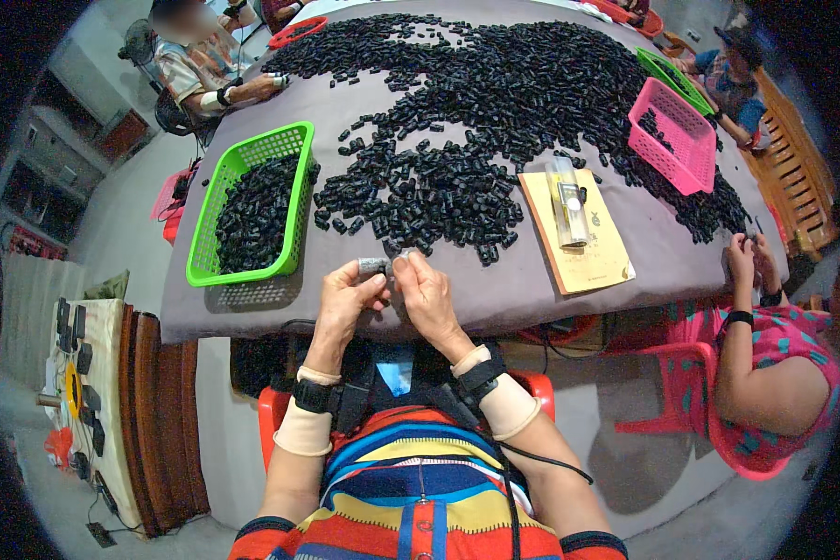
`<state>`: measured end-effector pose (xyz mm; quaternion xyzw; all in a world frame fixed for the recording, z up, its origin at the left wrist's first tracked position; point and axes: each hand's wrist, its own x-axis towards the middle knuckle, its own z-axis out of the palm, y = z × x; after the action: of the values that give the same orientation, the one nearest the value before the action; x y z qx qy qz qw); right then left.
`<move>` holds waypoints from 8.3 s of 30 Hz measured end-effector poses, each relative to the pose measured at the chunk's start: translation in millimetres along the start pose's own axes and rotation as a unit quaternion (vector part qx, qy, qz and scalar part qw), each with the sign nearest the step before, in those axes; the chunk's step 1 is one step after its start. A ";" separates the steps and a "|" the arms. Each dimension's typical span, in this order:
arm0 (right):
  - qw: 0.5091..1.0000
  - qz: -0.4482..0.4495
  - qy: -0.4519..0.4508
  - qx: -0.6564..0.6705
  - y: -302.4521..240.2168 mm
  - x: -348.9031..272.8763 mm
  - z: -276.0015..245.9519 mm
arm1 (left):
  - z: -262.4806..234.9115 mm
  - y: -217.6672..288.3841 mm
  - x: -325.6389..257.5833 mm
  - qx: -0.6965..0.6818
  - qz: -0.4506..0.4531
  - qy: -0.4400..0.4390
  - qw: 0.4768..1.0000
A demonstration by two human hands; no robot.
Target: Trimming and assembling small black plastic shoe components using a small blade.
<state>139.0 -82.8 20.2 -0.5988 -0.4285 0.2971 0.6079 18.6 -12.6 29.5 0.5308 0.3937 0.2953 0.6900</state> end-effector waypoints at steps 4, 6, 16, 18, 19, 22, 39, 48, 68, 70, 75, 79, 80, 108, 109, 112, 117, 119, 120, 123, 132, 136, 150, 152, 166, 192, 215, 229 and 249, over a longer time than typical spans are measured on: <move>1.000 0.005 -0.006 0.007 3.6 0.7 1.1 | -3.7 -12.8 4.2 -0.085 0.033 -0.021 0.996; 1.000 0.006 -0.008 0.013 4.5 0.9 1.6 | -5.1 -15.8 5.7 -0.157 0.004 -0.018 0.987; 0.981 -0.142 -0.034 -0.130 -0.6 -2.7 5.3 | -25.8 -28.9 9.8 -0.312 -0.008 -0.078 0.947; 0.979 -0.150 -0.036 -0.130 -1.5 -3.4 5.9 | -26.3 -28.0 9.4 -0.321 -0.017 -0.096 0.942; 0.978 -0.152 -0.039 -0.138 -1.3 -3.4 6.0 | -25.1 -26.9 8.5 -0.321 -0.018 -0.097 0.942; 0.974 -0.156 -0.046 -0.156 -2.2 -3.6 5.6 | -22.8 -25.0 6.6 -0.323 -0.031 -0.065 0.944; 0.965 -0.165 -0.051 -0.198 -2.1 -4.0 7.9 | -26.7 -31.2 7.9 -0.328 -0.023 -0.074 0.941; 0.963 -0.171 -0.050 -0.200 -0.9 -2.9 9.3 | -25.4 -25.6 4.6 -0.335 -0.024 -0.081 0.938; 0.952 -0.184 -0.029 -0.244 3.9 -3.1 15.8 | -26.3 -24.2 6.4 -0.314 -0.031 -0.083 0.945; 0.951 -0.189 -0.026 -0.242 4.2 -2.6 16.0 | -25.9 -23.1 6.4 -0.312 -0.030 -0.083 0.946; 0.949 -0.196 -0.023 -0.246 2.0 -2.8 16.0 | -25.5 -20.9 5.3 -0.313 -0.028 -0.088 0.945; 0.949 -0.196 -0.024 -0.244 3.1 -2.8 16.6 | -27.3 -24.8 7.7 -0.318 -0.027 -0.096 0.943; 0.950 -0.196 -0.024 -0.243 3.1 -2.8 16.7 | -27.3 -24.9 7.7 -0.319 -0.027 -0.093 0.943; 0.955 -0.198 -0.038 -0.219 -0.4 -4.3 13.1 | -25.4 -21.0 5.3 -0.328 -0.042 -0.075 0.941; 0.954 -0.194 -0.038 -0.223 0.2 -3.8 13.1 | -25.8 -21.3 5.7 -0.328 -0.042 -0.074 0.941; 0.953 -0.189 -0.038 -0.233 0.8 -2.6 12.5 | -25.9 -21.1 7.3 -0.326 -0.045 -0.080 0.941; 0.949 -0.203 -0.030 -0.239 0.9 -2.0 15.6 | -26.1 -23.1 8.0 -0.313 -0.046 -0.075 0.946; 0.950 -0.195 -0.011 -0.242 -0.6 -1.2 17.0 | -27.0 -24.7 11.8 -0.311 -0.041 -0.080 0.946; 0.950 -0.196 -0.012 -0.242 -0.3 -1.8 17.4 | -27.8 -25.4 10.5 -0.309 -0.039 -0.083 0.947; 0.948 -0.211 -0.017 -0.239 -0.7 -0.7 18.5 | -28.3 -24.1 5.1 -0.321 -0.032 -0.072 0.944; 0.993 -0.074 0.018 -0.088 4.1 -4.6 6.7 | -23.9 7.9 -11.7 -0.225 0.002 -0.032 0.974; 0.992 -0.067 -0.002 -0.111 -1.0 -4.9 7.0 | -56.0 78.3 -8.8 -0.085 0.160 0.086 0.980; 0.999 -0.005 0.035 0.011 -1.6 -1.5 2.9 | -21.0 51.4 22.5 0.250 0.247 0.041 0.935; 0.998 0.027 0.037 0.045 -3.6 -2.0 -0.8 | -2.7 36.5 27.5 0.335 0.254 0.035 0.907; 0.997 0.010 0.024 0.073 11.6 0.2 0.6 | 18.2 -2.2 48.9 0.445 0.235 0.129 0.854; 0.995 -0.049 -0.010 -0.088 -3.0 -1.0 3.3 | -8.1 -16.0 12.3 -0.179 0.030 -0.046 0.982; 0.976 -0.151 -0.049 -0.148 -3.3 -4.3 8.8 | -34.4 -29.5 16.2 -0.317 -0.004 -0.124 0.940; 0.966 -0.169 -0.049 -0.189 -1.0 -3.8 10.0 | -33.8 -26.9 15.3 -0.316 -0.003 -0.123 0.941; 0.991 -0.038 0.004 -0.131 2.7 4.4 11.6 | -24.0 -20.1 4.7 -0.280 0.025 -0.101 0.954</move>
<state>131.3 -73.1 17.4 -0.6576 -0.4840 0.2130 0.5366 0.2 -2.0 5.9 0.3525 0.2102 0.3561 0.8395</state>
